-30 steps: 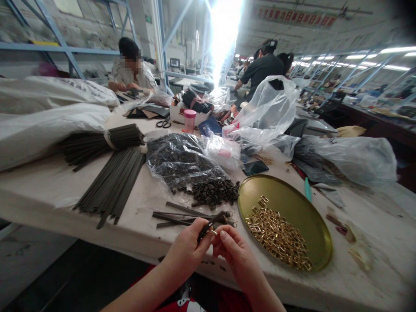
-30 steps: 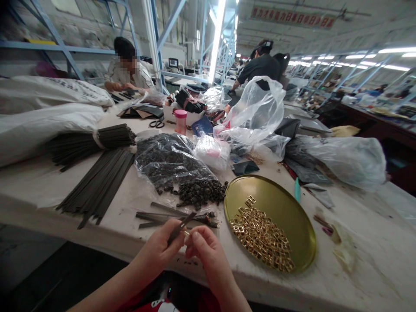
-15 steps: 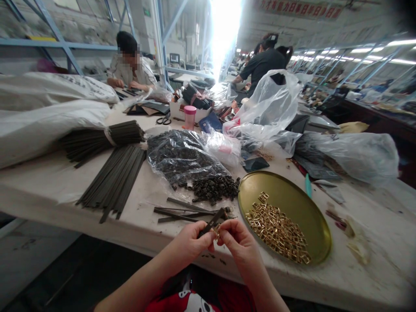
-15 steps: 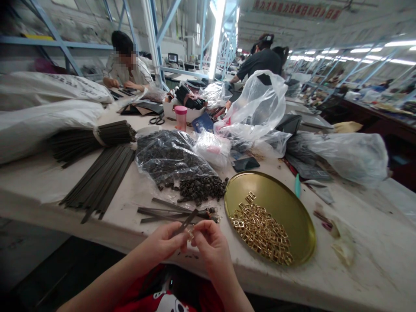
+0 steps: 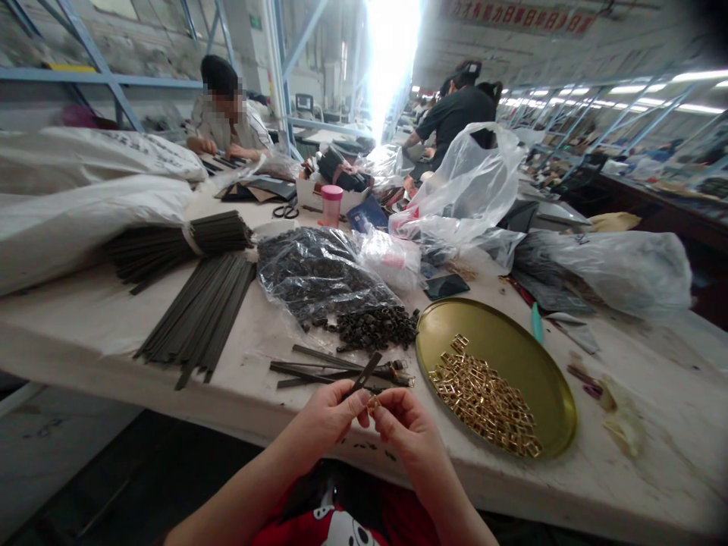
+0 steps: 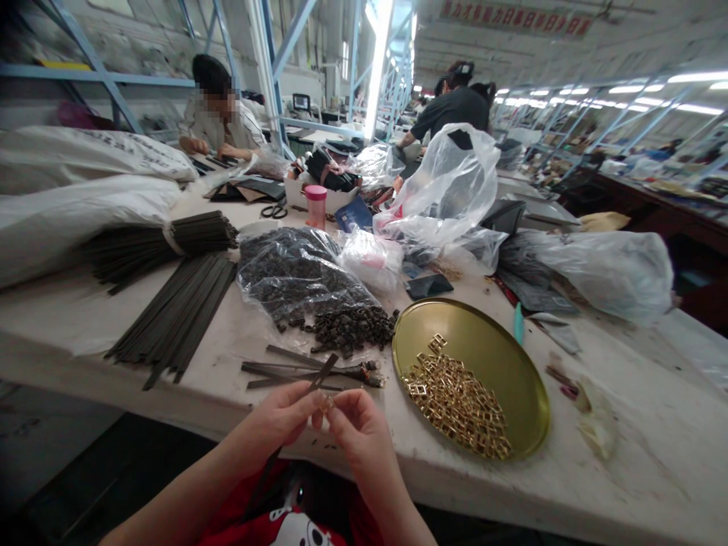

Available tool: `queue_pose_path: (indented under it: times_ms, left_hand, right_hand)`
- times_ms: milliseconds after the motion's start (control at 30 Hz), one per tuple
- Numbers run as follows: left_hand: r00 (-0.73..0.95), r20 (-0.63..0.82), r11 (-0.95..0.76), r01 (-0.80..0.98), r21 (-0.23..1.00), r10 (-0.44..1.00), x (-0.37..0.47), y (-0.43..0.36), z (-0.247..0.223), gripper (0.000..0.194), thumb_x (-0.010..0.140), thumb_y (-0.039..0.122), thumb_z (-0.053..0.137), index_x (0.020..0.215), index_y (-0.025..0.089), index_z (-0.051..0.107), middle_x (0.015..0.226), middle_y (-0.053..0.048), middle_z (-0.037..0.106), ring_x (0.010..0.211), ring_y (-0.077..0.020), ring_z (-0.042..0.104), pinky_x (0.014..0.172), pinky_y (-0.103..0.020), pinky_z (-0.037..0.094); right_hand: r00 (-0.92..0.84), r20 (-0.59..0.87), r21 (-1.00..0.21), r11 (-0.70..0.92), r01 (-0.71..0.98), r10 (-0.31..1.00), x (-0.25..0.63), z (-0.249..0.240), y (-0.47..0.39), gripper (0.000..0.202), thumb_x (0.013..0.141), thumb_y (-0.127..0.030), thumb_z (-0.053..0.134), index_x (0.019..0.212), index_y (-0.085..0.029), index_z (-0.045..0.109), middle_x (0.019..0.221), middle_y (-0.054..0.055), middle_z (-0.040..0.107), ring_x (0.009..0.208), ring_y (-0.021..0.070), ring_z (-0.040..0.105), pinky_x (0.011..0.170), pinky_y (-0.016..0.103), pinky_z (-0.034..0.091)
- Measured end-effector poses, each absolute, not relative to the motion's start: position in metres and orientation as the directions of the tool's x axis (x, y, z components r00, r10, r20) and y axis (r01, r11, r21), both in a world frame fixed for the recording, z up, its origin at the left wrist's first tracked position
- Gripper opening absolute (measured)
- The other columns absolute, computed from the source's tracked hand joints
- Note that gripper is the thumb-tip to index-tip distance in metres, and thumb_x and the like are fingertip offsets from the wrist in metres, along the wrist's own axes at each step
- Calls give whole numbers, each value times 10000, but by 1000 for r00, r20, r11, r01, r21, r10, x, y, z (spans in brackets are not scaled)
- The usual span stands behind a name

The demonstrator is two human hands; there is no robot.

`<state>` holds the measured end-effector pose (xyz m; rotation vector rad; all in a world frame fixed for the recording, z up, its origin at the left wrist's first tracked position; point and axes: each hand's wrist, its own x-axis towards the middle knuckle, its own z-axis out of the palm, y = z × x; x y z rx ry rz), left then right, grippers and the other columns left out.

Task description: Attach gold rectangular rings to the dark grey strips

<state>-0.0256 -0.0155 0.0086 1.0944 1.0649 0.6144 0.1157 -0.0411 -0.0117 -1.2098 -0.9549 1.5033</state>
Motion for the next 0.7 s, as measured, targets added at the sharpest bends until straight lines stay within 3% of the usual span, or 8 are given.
queue_pose_path:
  times_ms: [100, 267, 567, 700]
  left_hand:
    - [382, -360, 350, 97, 932, 851, -24, -16, 9, 309, 756, 454, 527, 732, 146, 531, 574, 55, 468, 460, -59, 322, 432, -172, 260]
    - [368, -319, 288, 136, 948, 874, -26, -14, 8, 263, 747, 403, 546, 784, 143, 549, 621, 47, 493, 584, -100, 439, 557, -197, 359]
    - [406, -261, 194, 200, 961, 876, -30, -8, 9, 298, 803, 433, 454, 713, 157, 522, 605, 31, 473, 583, -112, 431, 575, -208, 362]
    - [368, -188, 72, 306, 949, 911, -36, -8, 7, 303, 849, 408, 366, 742, 176, 528, 596, 29, 473, 596, -126, 452, 603, -214, 359]
  right_hand:
    - [7, -258, -941, -250, -229, 966, 112, -14, -43, 265, 681, -395, 682, 713, -167, 550, 596, -28, 567, 536, 97, 477, 536, 225, 384]
    - [-64, -337, -857, -334, -394, 939, 108, -23, -46, 238, 694, -365, 681, 740, -175, 545, 644, -31, 581, 562, 90, 506, 576, 222, 404]
    - [-11, -232, -910, -221, -351, 973, 109, -18, -39, 309, 656, -366, 709, 879, -197, 577, 638, -24, 602, 524, 101, 519, 518, 229, 412]
    - [-6, -325, -812, -282, -511, 946, 111, -20, -37, 312, 658, -330, 715, 924, -203, 612, 658, -32, 588, 531, 87, 534, 537, 225, 439]
